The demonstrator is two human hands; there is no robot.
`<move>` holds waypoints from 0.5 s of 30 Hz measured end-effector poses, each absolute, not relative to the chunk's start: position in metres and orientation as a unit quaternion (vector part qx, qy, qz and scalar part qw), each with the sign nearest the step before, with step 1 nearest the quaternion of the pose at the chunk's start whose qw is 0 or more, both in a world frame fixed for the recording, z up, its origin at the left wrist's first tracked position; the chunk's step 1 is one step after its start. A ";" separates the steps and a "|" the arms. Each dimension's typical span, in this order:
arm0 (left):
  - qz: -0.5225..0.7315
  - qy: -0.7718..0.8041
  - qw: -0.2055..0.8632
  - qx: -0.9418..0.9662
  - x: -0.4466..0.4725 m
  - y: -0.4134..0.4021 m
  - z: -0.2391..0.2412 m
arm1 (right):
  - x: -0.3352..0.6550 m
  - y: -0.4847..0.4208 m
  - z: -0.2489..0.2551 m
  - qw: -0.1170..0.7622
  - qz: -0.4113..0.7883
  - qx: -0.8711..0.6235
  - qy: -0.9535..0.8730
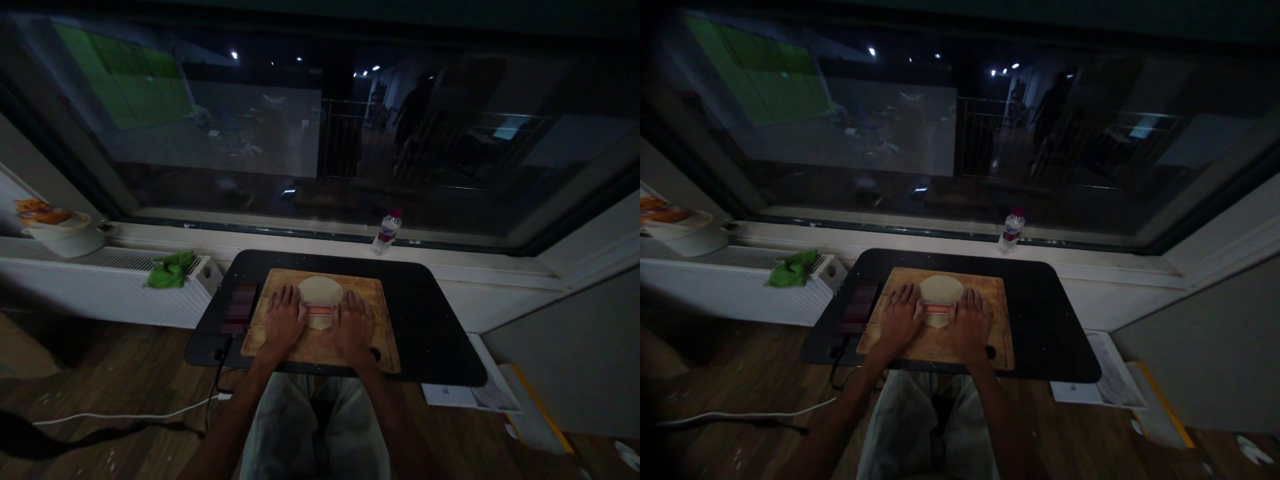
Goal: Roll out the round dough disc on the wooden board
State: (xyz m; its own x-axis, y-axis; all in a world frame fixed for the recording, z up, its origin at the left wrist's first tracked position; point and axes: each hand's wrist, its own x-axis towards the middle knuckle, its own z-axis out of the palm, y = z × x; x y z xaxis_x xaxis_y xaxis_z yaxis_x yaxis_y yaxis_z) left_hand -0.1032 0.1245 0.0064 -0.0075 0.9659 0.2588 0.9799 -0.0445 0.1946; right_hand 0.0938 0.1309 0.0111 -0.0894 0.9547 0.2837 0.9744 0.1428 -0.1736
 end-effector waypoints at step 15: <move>-0.194 -0.661 0.023 -0.724 -0.112 0.093 0.000 | 0.101 0.098 -0.003 0.208 -0.041 -0.636 -0.742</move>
